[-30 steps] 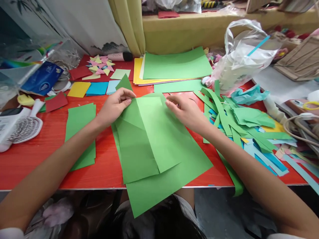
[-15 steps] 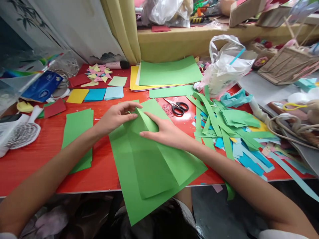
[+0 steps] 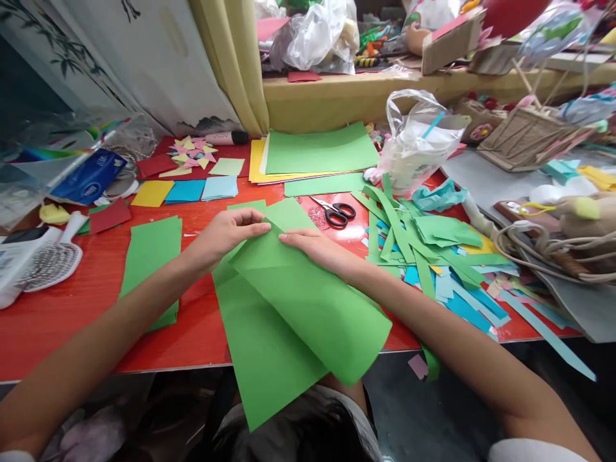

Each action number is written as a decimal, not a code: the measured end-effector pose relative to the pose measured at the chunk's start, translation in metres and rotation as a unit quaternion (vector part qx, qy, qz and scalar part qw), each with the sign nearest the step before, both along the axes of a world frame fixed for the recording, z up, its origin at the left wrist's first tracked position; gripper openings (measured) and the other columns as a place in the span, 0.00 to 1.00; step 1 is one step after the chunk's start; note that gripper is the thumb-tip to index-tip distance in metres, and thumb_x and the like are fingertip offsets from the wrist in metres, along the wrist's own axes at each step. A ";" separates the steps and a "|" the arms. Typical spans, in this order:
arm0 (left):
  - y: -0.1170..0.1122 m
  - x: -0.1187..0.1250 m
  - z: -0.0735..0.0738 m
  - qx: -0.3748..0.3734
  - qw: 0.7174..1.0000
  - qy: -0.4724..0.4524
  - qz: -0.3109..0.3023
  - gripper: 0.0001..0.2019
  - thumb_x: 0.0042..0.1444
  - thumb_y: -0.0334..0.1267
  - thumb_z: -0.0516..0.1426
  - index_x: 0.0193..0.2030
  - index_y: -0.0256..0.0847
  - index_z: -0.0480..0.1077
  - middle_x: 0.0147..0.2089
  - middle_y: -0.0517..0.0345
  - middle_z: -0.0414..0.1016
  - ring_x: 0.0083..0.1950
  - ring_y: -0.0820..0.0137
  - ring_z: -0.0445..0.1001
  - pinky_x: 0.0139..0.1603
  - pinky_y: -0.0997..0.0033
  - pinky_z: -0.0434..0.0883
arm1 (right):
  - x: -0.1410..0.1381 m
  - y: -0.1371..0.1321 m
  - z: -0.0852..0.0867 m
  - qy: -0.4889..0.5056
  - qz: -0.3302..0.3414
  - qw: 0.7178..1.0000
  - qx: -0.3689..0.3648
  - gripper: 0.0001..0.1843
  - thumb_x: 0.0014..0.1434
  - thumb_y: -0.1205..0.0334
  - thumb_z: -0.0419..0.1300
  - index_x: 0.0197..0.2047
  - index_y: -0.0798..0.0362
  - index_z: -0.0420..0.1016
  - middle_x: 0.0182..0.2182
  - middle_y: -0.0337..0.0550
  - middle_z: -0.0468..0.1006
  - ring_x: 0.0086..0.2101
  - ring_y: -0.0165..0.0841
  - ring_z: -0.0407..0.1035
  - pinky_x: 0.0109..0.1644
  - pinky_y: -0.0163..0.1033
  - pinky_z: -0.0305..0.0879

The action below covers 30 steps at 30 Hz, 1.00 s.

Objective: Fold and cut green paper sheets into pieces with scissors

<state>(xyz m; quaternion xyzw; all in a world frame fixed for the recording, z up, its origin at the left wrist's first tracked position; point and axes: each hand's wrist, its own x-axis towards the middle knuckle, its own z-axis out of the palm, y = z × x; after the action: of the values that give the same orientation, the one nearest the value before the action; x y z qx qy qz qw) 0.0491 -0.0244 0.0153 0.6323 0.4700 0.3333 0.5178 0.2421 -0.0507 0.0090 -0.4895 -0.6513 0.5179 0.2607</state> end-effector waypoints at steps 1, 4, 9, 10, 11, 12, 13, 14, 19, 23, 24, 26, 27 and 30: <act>0.000 0.000 -0.001 -0.011 1.000 0.000 0.000 0.14 0.46 0.47 0.61 0.32 0.38 0.70 0.30 0.60 0.71 0.30 0.73 0.68 0.31 0.72 0.65 | -0.001 0.000 -0.002 0.023 -0.001 0.999 -0.022 0.19 0.58 0.45 0.52 0.36 0.49 0.77 0.35 0.46 0.80 0.34 0.38 0.74 0.33 0.40 0.72; -0.002 0.001 -0.002 0.004 0.999 0.030 -0.020 0.14 0.49 0.48 0.59 0.31 0.38 0.70 0.29 0.60 0.72 0.29 0.73 0.68 0.30 0.72 0.65 | -0.003 0.000 -0.003 0.072 0.011 0.995 -0.063 0.18 0.58 0.46 0.53 0.34 0.52 0.75 0.31 0.44 0.78 0.32 0.35 0.72 0.32 0.37 0.69; -0.006 0.007 -0.002 0.107 0.985 0.131 -0.029 0.12 0.54 0.46 0.54 0.32 0.39 0.70 0.32 0.60 0.72 0.34 0.71 0.68 0.33 0.73 0.64 | -0.007 -0.001 -0.005 0.037 0.015 0.999 -0.004 0.17 0.59 0.50 0.51 0.28 0.54 0.69 0.25 0.38 0.71 0.24 0.28 0.63 0.27 0.33 0.59; -0.007 0.008 -0.003 0.115 0.985 0.129 -0.029 0.11 0.54 0.45 0.54 0.34 0.39 0.70 0.33 0.60 0.73 0.35 0.71 0.68 0.34 0.73 0.64 | -0.008 -0.001 -0.006 0.036 0.013 0.999 -0.001 0.17 0.59 0.50 0.51 0.28 0.54 0.68 0.24 0.38 0.70 0.24 0.27 0.62 0.26 0.33 0.57; -0.007 0.009 -0.004 0.118 0.985 0.121 -0.031 0.10 0.54 0.44 0.54 0.34 0.39 0.69 0.33 0.59 0.73 0.35 0.71 0.69 0.35 0.73 0.64 | -0.008 -0.001 -0.007 0.033 0.009 0.999 0.003 0.17 0.58 0.50 0.50 0.27 0.54 0.67 0.24 0.37 0.69 0.23 0.27 0.61 0.26 0.33 0.55; -0.008 0.010 -0.005 0.119 0.986 0.111 -0.035 0.10 0.54 0.43 0.54 0.35 0.39 0.69 0.34 0.59 0.73 0.36 0.71 0.69 0.36 0.73 0.64 | -0.009 -0.001 -0.007 0.028 0.004 1.000 0.007 0.17 0.58 0.50 0.51 0.25 0.54 0.66 0.23 0.37 0.67 0.23 0.26 0.59 0.25 0.33 0.54; -0.008 0.010 -0.006 0.120 0.986 0.104 -0.039 0.09 0.54 0.43 0.53 0.35 0.39 0.69 0.34 0.59 0.73 0.36 0.71 0.69 0.36 0.73 0.64 | -0.010 -0.001 -0.008 0.023 -0.002 1.000 0.012 0.17 0.58 0.50 0.51 0.24 0.54 0.64 0.22 0.36 0.66 0.22 0.26 0.58 0.24 0.33 0.52; -0.009 0.011 -0.006 0.122 0.986 0.103 -0.043 0.09 0.55 0.42 0.53 0.34 0.39 0.69 0.34 0.60 0.73 0.36 0.71 0.69 0.37 0.73 0.64 | -0.011 -0.001 -0.009 0.017 -0.009 1.000 0.016 0.17 0.57 0.51 0.51 0.23 0.53 0.62 0.20 0.35 0.63 0.21 0.26 0.56 0.24 0.33 0.50; -0.011 0.011 -0.001 0.144 0.974 0.162 -0.061 0.09 0.55 0.40 0.52 0.30 0.39 0.70 0.31 0.61 0.72 0.34 0.71 0.68 0.36 0.72 0.63 | -0.012 -0.002 -0.013 -0.010 -0.032 0.999 0.007 0.20 0.57 0.51 0.50 0.19 0.52 0.51 0.17 0.31 0.49 0.19 0.24 0.45 0.21 0.34 0.40; -0.011 0.011 0.001 0.175 0.961 0.207 -0.053 0.09 0.55 0.39 0.52 0.29 0.40 0.70 0.30 0.61 0.73 0.34 0.71 0.68 0.35 0.72 0.62 | -0.012 -0.004 -0.017 0.020 -0.038 0.999 -0.004 0.19 0.56 0.51 0.50 0.20 0.52 0.51 0.18 0.31 0.48 0.19 0.23 0.44 0.20 0.33 0.40; -0.011 0.011 0.000 0.190 0.955 0.221 -0.052 0.09 0.55 0.39 0.52 0.29 0.40 0.70 0.31 0.61 0.74 0.34 0.71 0.69 0.35 0.71 0.61 | -0.012 -0.005 -0.018 0.029 -0.038 0.999 -0.004 0.19 0.56 0.52 0.50 0.20 0.52 0.52 0.18 0.31 0.49 0.19 0.24 0.46 0.20 0.33 0.42; -0.011 0.012 -0.002 0.220 0.941 0.249 -0.059 0.09 0.56 0.38 0.52 0.29 0.40 0.70 0.31 0.60 0.74 0.34 0.70 0.69 0.35 0.71 0.61 | -0.011 -0.005 -0.020 0.038 -0.029 0.999 0.006 0.17 0.56 0.53 0.50 0.21 0.52 0.56 0.19 0.32 0.52 0.20 0.24 0.49 0.22 0.33 0.45; -0.012 0.012 -0.003 0.230 0.936 0.258 -0.063 0.09 0.56 0.37 0.52 0.29 0.40 0.70 0.31 0.60 0.74 0.34 0.70 0.69 0.35 0.71 0.61 | -0.011 -0.005 -0.020 0.036 -0.026 0.999 0.012 0.16 0.56 0.54 0.50 0.21 0.53 0.57 0.19 0.33 0.53 0.20 0.24 0.50 0.22 0.33 0.47; -0.014 0.014 -0.006 0.229 0.936 0.260 -0.054 0.09 0.56 0.37 0.52 0.28 0.40 0.70 0.30 0.60 0.74 0.33 0.71 0.69 0.34 0.71 0.61 | -0.011 -0.005 -0.020 0.028 -0.034 0.999 0.011 0.16 0.55 0.54 0.51 0.20 0.53 0.58 0.18 0.32 0.53 0.20 0.24 0.50 0.22 0.33 0.46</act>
<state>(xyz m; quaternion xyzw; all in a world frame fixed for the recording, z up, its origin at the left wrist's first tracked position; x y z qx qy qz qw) 0.0634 -0.0380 0.0089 0.8229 0.4645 0.2274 0.2353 0.2311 -0.0554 -0.0113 -0.4940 -0.6325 0.5148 0.3015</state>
